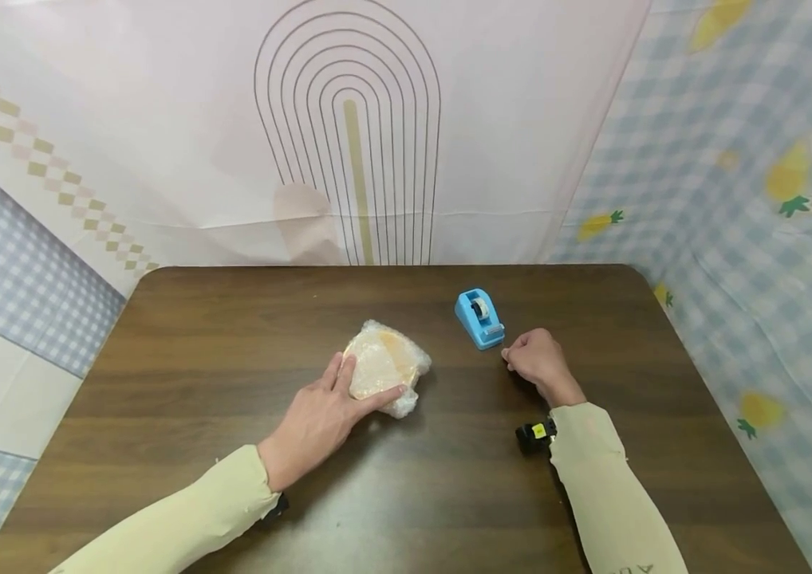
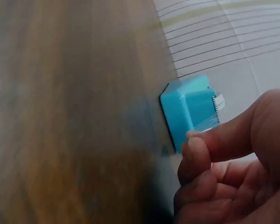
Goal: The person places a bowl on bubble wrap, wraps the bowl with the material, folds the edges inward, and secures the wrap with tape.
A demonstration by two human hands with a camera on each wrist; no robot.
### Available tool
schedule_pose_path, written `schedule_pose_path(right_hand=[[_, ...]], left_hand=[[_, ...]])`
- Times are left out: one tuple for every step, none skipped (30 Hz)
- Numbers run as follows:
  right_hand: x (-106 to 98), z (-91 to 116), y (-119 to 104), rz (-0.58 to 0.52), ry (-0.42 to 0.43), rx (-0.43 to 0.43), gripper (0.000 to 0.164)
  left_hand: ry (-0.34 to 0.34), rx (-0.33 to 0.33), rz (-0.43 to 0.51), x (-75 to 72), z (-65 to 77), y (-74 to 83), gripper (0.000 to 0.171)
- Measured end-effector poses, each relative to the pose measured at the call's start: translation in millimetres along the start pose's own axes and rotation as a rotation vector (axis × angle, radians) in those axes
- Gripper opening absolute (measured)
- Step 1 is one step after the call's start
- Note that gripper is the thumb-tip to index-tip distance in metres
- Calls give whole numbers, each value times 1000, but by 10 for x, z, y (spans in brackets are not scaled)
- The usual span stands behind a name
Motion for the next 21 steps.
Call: schedule_pose_path(right_hand=[[15,-1,-12,12,-8,11,29],[22,5,-18,14,-17,15,29],[27,17,-25,7,-22,13,29],[33,36,-31,-9,-27,6,29],[49,64,-43,-37,-34,-6,27],[71,101,-71,-81,-44,-32,27],[93,144,-110,-129,-55,-66,27],[126,194,-167,-179,-71,-107,28],[176,247,-245,-219,-87,-149,29],[239,301,-335,-255,-113,-193,30],[312,356,-433,-278,-144,-230,30],[390,406,-534,-292,-175,-266,31],[471,452,-629,-304,-207,-297,29],[550,492,-713,-311,-240,-321,27],[625,520,-780,-312,-272,-336,25],[697,539,-836,-311,-306,-345,22],[762,550,-882,-303,-335,-347,20],[815,554,-921,-295,-361,-354,18],[856,555,-954,-285,-383,-362,16],[887,551,-981,-273,-401,-367,15],[910,546,-1003,-261,-412,-370,15]], left_hand=[[-1,-2,-2,-4,4,-3,63],[-4,-3,-2,-5,7,-7,63],[-6,-4,1,-8,8,-11,63],[-9,-3,5,-12,9,-14,62],[-15,-1,7,-16,13,-17,62],[-22,1,6,-21,19,-21,62],[-27,1,3,-23,15,-22,62],[-30,2,-1,-26,12,-23,62],[-31,1,-6,-29,11,-24,62],[-33,0,-15,-30,11,-27,62],[-33,-1,-23,-29,10,-29,62],[-33,-2,-27,-24,9,-31,61],[-33,-3,-31,-25,8,-32,62],[-34,-1,-31,-21,5,-30,62],[-38,2,-31,-17,1,-26,62],[-42,5,-32,-13,-4,-21,63],[-48,8,-31,-9,-8,-14,63],[-53,11,-32,-8,-12,-8,64],[-55,11,-34,-10,-15,-3,65],[-56,12,-37,-9,-19,3,65],[-58,11,-39,-10,-21,7,65]])
Point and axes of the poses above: each hand's wrist, its own z-axis away from the middle knuckle, its own x-axis out of the palm, y = z × x, the point moved 4 cm from there along -z, towards the middle knuckle, and after that the axes turned 6 degrees about -z, right-handed, at the moved point
